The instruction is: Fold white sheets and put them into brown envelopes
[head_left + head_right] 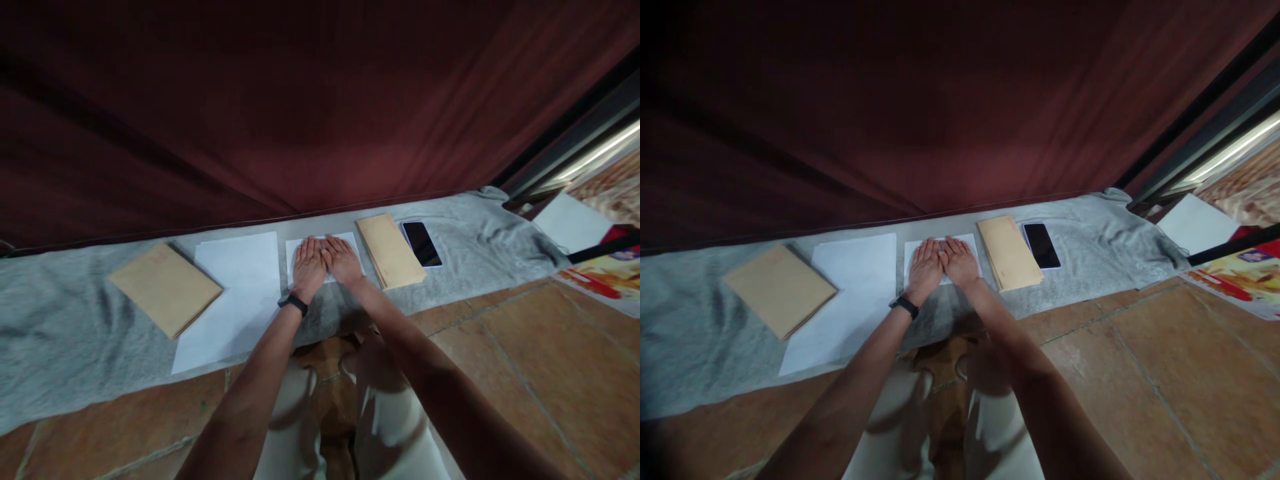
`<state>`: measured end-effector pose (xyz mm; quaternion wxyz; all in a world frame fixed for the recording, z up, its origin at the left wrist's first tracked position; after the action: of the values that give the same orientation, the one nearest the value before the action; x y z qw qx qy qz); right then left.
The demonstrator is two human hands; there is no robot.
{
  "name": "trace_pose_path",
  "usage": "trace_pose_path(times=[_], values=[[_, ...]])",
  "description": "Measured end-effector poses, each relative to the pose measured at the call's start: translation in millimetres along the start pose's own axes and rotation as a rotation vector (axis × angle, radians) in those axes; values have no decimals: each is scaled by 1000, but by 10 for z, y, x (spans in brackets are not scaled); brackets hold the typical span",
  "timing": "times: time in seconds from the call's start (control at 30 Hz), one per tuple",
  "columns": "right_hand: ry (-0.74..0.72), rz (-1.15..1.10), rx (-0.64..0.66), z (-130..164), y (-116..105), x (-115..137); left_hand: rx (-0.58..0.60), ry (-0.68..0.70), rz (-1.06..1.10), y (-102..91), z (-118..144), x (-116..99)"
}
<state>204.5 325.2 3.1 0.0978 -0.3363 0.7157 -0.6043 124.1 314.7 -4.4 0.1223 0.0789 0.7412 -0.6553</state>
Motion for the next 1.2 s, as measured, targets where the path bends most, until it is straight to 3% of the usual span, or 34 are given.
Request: trace_pose_path(times=[0.23,0.63,0.8,0.97,1.2], values=[[50,49,-26,199,-49,-213,-44,-5,50,-50,19,43],[127,59,-75,380,-99,-297,-72,-10,267,-124,45,234],[57,53,-78,384,-160,-112,-78,47,282,-205,157,165],[-88,11,-7,325,-53,193,-7,129,136,-118,313,19],[-42,28,-7,374,-57,85,9,131,86,-114,338,32]])
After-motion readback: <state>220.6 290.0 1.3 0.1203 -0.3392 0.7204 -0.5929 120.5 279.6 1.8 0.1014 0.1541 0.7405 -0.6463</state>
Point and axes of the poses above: each hand's wrist, its own z-axis away from the middle knuckle, its own y-axis out of the palm, x = y × z, the point moved 10 cm from there along -z, towards the middle knuckle, and after that the axes turned 12 degrees about -y, right-handed, at the moved point
